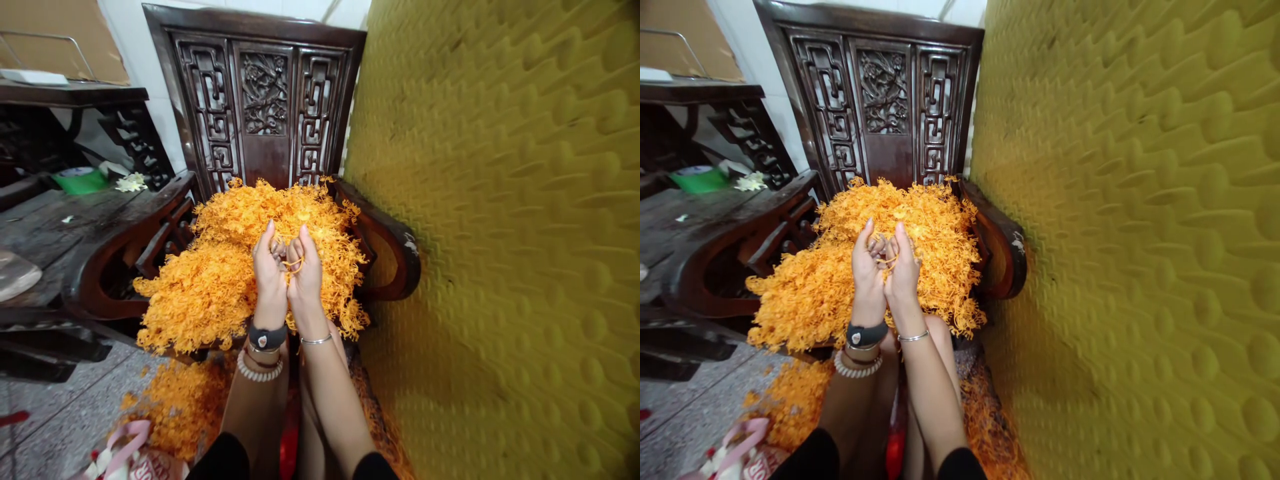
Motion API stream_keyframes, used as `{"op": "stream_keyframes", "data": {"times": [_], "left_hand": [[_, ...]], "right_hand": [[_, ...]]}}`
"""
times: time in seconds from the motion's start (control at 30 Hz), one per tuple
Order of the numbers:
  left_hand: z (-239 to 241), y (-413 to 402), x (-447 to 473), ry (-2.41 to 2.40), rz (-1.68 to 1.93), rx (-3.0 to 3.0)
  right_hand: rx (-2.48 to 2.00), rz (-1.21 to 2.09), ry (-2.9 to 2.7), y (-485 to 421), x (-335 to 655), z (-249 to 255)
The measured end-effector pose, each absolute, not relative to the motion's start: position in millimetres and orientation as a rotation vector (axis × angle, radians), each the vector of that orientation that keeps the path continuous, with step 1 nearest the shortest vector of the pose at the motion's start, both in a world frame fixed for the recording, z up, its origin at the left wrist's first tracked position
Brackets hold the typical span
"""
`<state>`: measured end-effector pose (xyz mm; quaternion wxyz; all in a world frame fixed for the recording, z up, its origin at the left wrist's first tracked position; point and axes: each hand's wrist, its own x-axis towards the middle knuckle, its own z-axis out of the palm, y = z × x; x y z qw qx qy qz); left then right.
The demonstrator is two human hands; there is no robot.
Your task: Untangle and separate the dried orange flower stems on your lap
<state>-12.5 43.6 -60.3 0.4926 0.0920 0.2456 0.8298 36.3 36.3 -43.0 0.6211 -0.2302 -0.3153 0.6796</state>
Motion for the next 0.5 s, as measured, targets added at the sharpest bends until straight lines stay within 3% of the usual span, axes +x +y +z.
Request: {"op": "stream_keyframes", "data": {"times": [0.13,0.23,0.33,0.5], "left_hand": [[-59,36,-24,0.422,2.123,0.268],[-49,27,-17,0.301,2.126,0.347],[-36,18,-2,0.283,2.096,0.448],[-35,17,-7,0.501,2.127,0.436]], "right_hand": [[-0.331,1.367,-0.716,51,58,-39],[-0.246,1.407,-0.791,60,62,-40],[-0.367,1.404,-0.984,58,54,-44],[-0.612,0.984,-1.234,52,47,-47]]}}
